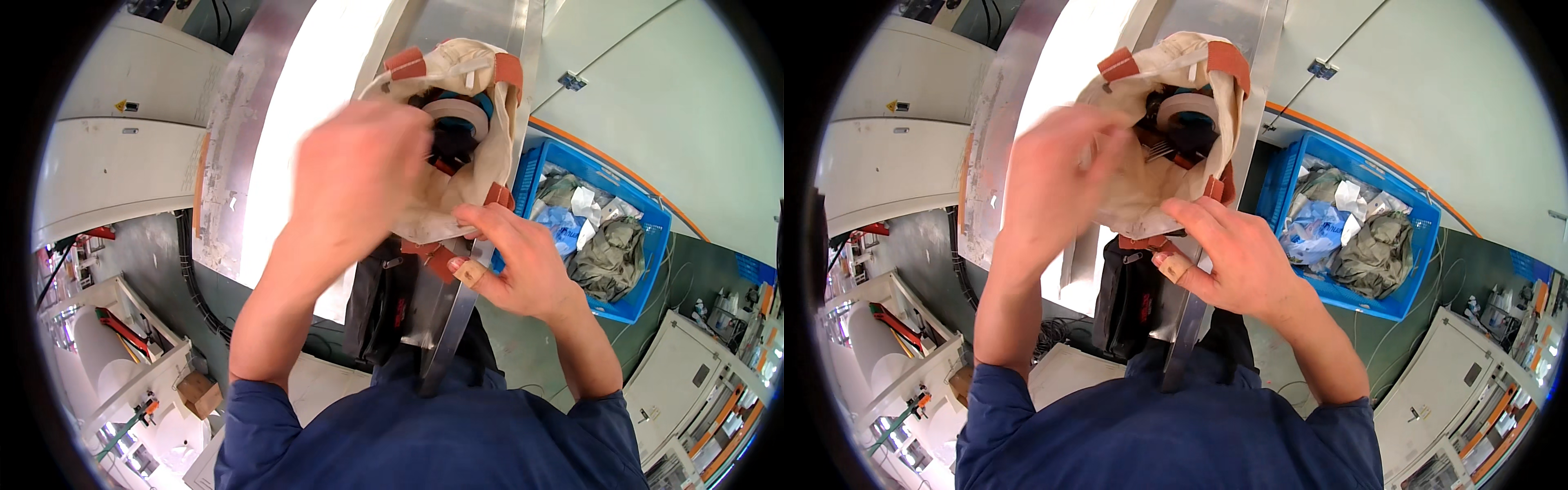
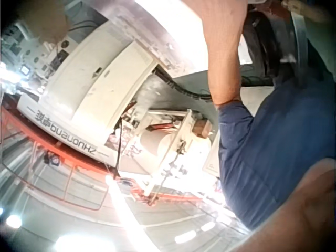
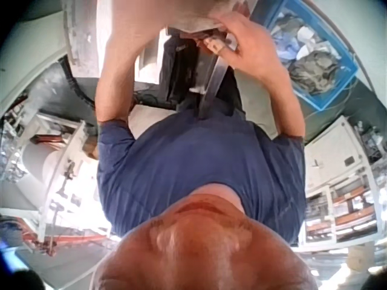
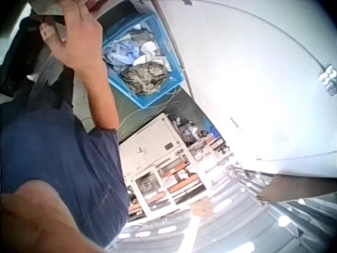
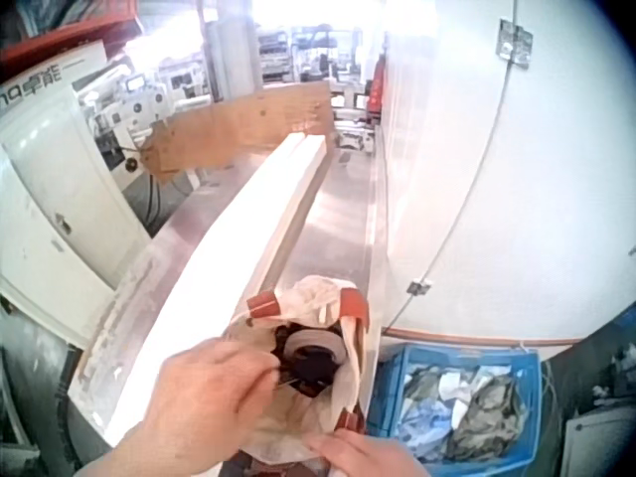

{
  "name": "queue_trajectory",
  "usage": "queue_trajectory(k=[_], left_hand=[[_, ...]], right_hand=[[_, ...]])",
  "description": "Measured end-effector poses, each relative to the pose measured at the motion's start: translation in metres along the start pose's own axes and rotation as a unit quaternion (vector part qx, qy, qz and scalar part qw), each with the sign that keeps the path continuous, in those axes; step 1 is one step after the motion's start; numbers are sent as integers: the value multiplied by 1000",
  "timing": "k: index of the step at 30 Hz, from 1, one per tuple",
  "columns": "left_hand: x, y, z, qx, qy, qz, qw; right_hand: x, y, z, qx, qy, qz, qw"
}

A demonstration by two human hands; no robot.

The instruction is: The person picks up a small purple component and a metal rod, then inserts the rod into the component. They walk to a machine, squat to connect a hose to the component, and then stand up to place the component into a cloth bag on a table.

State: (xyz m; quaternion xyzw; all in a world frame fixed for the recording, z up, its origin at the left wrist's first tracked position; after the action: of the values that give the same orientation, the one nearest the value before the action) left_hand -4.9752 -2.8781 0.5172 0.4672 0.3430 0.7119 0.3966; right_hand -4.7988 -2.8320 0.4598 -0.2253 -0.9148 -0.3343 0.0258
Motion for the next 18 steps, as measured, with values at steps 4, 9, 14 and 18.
queue_trajectory(k=[4,9,14,18], left_hand=[[29,-101,-1,84,18,-340,936],[59,-191,-72,121,110,-319,934],[55,-202,-77,-2,74,-366,928],[51,-159,-43,76,-5,-327,942]], right_hand=[[-3,-7,-1,1,15,4,1000],[-9,-2,1,17,9,2,1000],[-16,10,19,73,-59,0,996],[-12,15,26,95,-86,8,992]])
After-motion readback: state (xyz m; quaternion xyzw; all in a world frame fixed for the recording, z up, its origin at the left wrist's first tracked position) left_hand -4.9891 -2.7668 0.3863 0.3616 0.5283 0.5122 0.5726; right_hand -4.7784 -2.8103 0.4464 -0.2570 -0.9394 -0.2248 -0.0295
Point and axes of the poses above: each hand's wrist, its own x-axis towards the middle knuckle, its own y-axis out of the back of the hand, z = x × y, the point moved 5 cm from there along x, towards the middle knuckle, and after that the axes turned 3 degrees about z, right-handed, at the moved point
